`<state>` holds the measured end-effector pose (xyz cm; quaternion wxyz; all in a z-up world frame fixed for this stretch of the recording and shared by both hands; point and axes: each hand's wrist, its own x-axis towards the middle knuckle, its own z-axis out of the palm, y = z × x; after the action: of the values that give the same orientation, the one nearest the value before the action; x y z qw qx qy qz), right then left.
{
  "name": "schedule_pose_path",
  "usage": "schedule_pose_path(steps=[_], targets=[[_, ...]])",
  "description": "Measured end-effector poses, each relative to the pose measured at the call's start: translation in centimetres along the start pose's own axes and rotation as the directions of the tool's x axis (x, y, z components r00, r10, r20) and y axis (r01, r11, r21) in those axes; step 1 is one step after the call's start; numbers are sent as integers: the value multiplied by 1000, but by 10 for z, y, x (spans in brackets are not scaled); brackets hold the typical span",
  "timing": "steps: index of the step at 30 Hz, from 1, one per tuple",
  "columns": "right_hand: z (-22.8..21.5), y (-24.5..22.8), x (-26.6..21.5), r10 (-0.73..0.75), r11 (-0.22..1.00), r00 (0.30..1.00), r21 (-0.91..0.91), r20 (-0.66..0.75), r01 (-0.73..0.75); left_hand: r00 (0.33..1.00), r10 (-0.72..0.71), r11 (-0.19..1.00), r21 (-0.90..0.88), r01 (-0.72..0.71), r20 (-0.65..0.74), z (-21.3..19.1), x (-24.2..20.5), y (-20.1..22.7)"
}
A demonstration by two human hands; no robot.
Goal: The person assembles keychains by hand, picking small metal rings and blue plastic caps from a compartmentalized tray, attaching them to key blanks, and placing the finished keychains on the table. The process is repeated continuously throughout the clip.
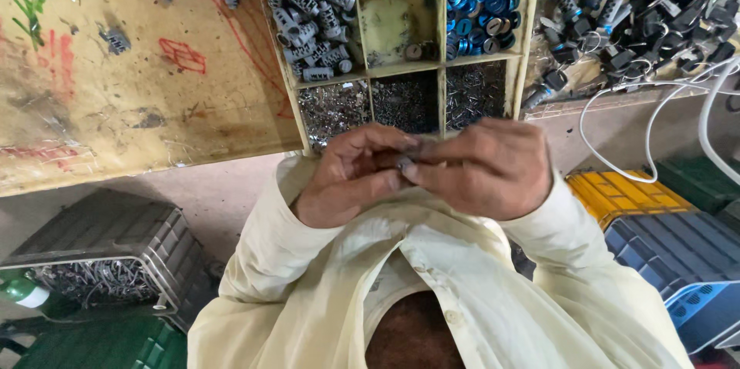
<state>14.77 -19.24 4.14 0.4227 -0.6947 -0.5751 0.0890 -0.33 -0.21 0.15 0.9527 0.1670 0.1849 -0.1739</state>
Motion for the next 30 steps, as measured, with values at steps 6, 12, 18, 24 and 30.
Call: schedule_pose_path(steps=[6, 12, 18, 24, 30], targets=[[-30, 15, 33, 399, 659, 915, -672, -68, -337, 904, 422, 702, 606, -373, 68, 7, -1, 2], [-24, 22, 16, 434, 606, 886, -674, -164, -422, 879, 463, 360, 882, -304, 114, 24, 5, 13], [-20, 33, 19, 370, 659, 915, -648, -162, -382, 906, 420, 471, 841, -267, 53, 29, 16, 16], [-21, 31, 11, 387, 795, 904, -431, -180, -427, 878, 460, 341, 888, -310, 130, 28, 12, 11], [1, -5, -24, 579, 771, 816, 335, -14, -541, 975, 206, 923, 316, -222, 83, 9, 17, -2]])
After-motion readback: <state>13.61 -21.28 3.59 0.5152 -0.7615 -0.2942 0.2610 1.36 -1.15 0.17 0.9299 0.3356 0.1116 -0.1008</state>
